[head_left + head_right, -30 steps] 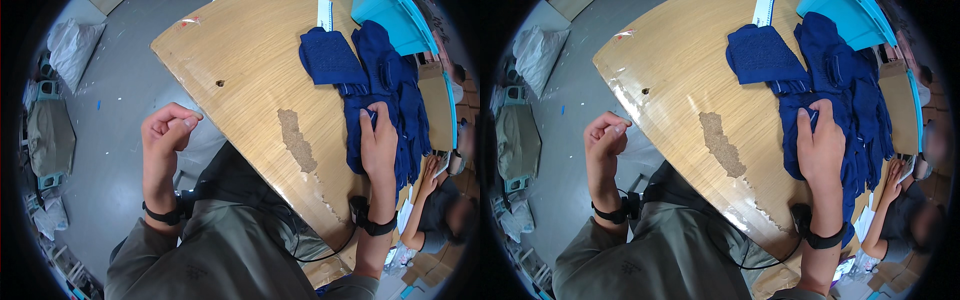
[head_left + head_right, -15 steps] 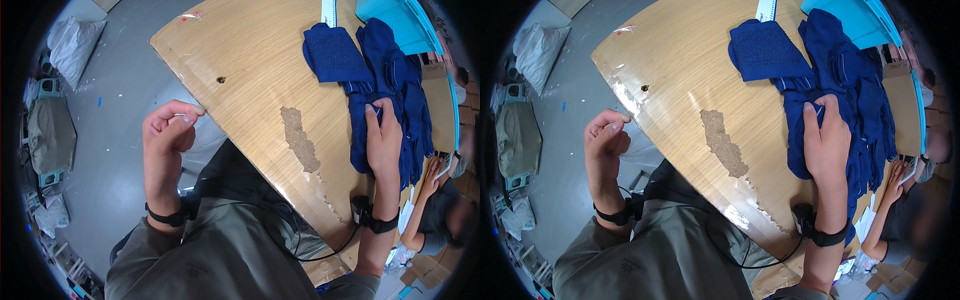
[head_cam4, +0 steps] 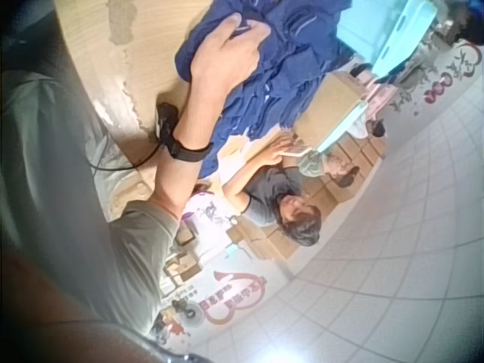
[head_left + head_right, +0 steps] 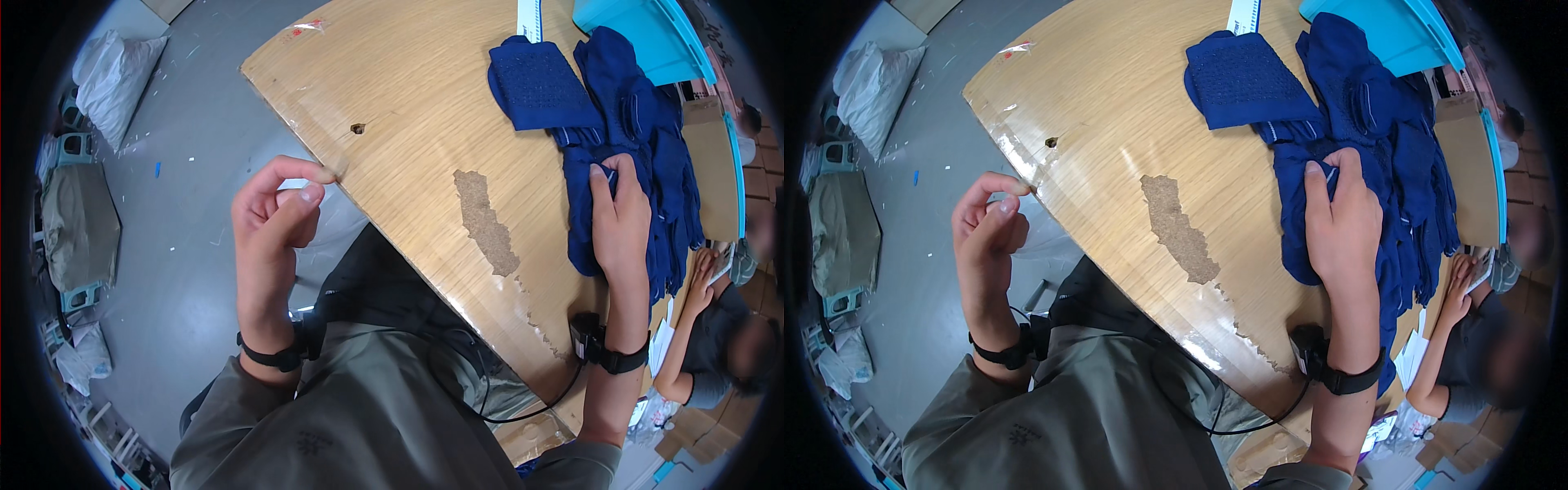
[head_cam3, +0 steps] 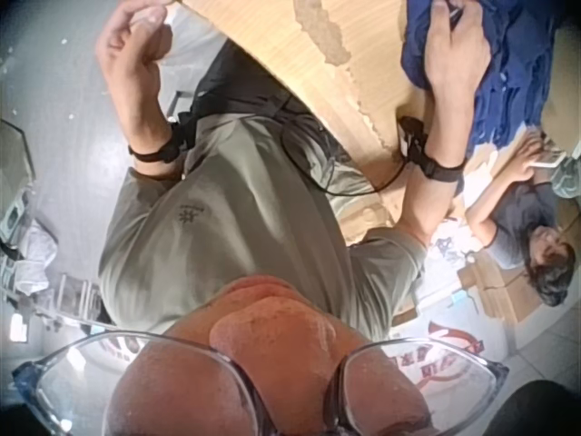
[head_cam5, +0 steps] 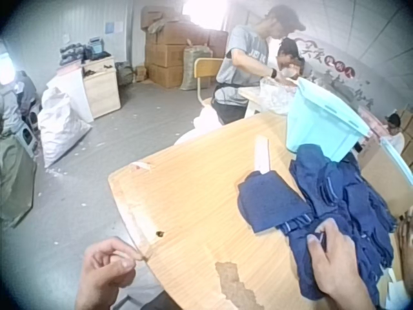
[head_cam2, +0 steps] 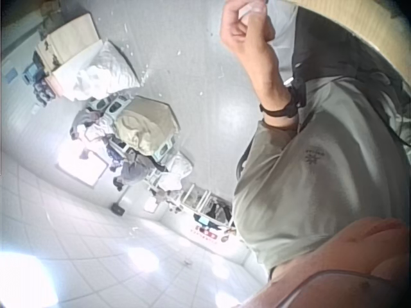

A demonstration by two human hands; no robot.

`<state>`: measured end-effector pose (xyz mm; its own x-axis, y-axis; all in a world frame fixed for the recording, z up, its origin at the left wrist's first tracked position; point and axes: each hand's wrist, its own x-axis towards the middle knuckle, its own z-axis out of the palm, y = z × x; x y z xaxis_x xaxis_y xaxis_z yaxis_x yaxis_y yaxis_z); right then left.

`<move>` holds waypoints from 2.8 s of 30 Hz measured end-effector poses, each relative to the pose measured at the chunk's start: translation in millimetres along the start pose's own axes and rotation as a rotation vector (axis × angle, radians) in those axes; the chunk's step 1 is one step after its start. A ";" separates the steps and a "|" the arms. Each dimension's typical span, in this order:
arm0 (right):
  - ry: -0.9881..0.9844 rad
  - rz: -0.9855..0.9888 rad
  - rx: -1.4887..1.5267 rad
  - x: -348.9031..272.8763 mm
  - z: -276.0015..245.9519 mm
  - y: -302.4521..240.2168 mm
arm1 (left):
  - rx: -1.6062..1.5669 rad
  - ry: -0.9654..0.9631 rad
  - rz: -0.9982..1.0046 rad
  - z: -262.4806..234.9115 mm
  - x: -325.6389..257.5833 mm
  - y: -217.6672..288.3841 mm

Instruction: The recorder labels and sorts pairs of socks at a manufacturing table.

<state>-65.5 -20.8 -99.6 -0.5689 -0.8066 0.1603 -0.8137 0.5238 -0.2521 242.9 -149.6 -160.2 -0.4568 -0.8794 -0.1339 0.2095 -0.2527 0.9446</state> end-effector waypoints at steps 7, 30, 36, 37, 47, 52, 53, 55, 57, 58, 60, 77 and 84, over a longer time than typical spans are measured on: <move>-0.001 0.007 -0.010 -0.8 0.0 -4.7 | 0.009 -0.018 -0.012 -4.6 -1.8 1.4; 0.022 -0.045 -0.008 0.0 1.3 1.7 | 0.048 0.009 0.015 2.5 6.8 4.6; 0.003 -0.015 0.009 0.8 1.1 -0.7 | 0.079 0.025 0.013 2.7 8.8 2.9; 0.002 -0.015 0.010 0.5 1.4 -0.6 | 0.116 0.031 0.011 3.1 8.8 4.8; 0.015 -0.022 -0.007 -0.7 1.1 -0.8 | 0.173 0.065 0.098 4.6 11.1 4.7; 0.017 -0.017 -0.008 -1.1 1.3 -1.6 | 0.199 0.153 0.129 13.7 12.5 3.1; 0.014 -0.015 -0.012 -1.0 1.6 -1.2 | 0.198 0.154 0.130 14.7 12.7 2.9; 0.011 -0.014 -0.016 -1.1 2.3 -1.6 | 0.209 0.189 0.144 16.5 13.2 2.5; 0.020 -0.021 -0.021 -1.6 2.8 -1.4 | 0.209 0.185 0.140 17.7 11.0 4.8; 0.020 -0.021 -0.022 -1.3 2.9 -1.1 | 0.211 0.182 0.136 18.1 9.5 5.6; 0.022 -0.027 -0.024 -1.1 2.6 -1.0 | 0.216 0.189 0.156 17.7 6.5 3.7; 0.019 -0.007 -0.010 -1.4 0.6 -3.5 | 0.244 0.052 -0.015 -7.9 7.3 -5.4; 0.016 -0.005 0.007 -1.9 1.4 -1.6 | 0.246 0.041 -0.069 -3.7 9.3 -3.7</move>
<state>-62.9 -20.4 -100.8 -0.5665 -0.8047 0.1774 -0.8159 0.5176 -0.2577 241.1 -158.3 -166.1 -0.4262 -0.8805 -0.2077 -0.0399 -0.2111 0.9766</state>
